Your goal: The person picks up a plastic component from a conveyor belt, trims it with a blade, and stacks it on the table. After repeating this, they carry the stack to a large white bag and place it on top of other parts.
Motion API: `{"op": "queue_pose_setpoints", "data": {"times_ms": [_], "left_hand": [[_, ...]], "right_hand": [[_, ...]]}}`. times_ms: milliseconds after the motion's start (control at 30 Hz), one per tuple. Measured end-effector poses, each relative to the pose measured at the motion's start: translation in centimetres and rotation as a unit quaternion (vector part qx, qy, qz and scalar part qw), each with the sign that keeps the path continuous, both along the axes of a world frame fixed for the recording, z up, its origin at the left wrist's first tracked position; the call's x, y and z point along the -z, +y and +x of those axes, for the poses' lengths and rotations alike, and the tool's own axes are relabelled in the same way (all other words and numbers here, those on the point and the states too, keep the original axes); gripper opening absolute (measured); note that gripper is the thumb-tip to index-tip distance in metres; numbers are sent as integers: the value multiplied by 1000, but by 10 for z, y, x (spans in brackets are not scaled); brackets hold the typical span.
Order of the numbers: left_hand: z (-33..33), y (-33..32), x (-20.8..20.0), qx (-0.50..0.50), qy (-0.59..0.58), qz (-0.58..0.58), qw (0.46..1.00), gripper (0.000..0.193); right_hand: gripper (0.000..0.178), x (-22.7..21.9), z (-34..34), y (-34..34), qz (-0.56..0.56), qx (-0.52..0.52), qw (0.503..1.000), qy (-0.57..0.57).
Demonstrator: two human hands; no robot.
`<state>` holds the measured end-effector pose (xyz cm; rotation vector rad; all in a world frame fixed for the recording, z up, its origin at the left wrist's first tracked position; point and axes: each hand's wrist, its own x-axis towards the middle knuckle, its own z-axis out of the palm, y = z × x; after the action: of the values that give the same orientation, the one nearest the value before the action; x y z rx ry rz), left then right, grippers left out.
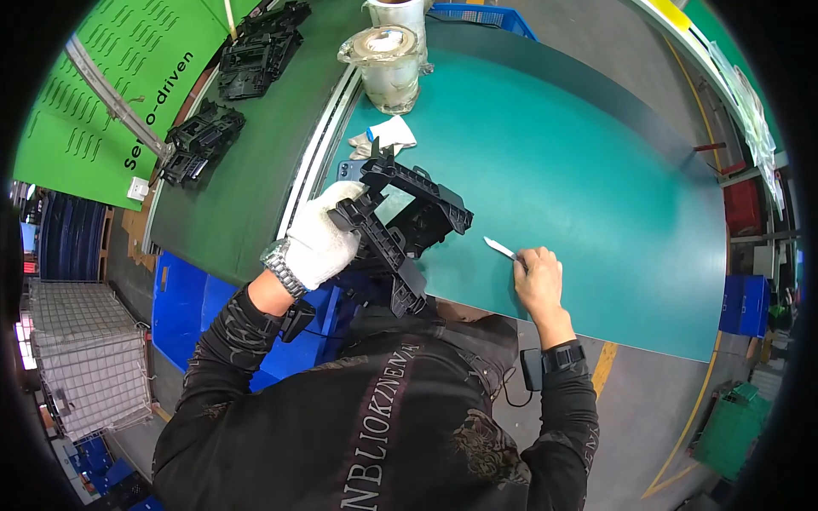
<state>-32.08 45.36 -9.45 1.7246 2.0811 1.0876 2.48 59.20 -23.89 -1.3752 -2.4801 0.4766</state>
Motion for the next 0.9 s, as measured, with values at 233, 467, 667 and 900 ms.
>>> {"op": "queue_pose_setpoints", "data": {"times_ms": [233,467,667,900], "left_hand": [[1,2,-1,-25,-10,-12,1000,26],[0,3,-1,-36,-17,-20,999,22],[3,8,-5,-30,-18,-53,998,21],[0,8,3,-38,-10,-29,999,24]], "right_hand": [[18,1,-3,-11,-69,89,992,53],[19,-67,-71,-57,-185,-2,895,405],[25,-98,-124,-58,-174,-75,891,414],[28,-104,-147,-59,-167,-96,880,434]]}}
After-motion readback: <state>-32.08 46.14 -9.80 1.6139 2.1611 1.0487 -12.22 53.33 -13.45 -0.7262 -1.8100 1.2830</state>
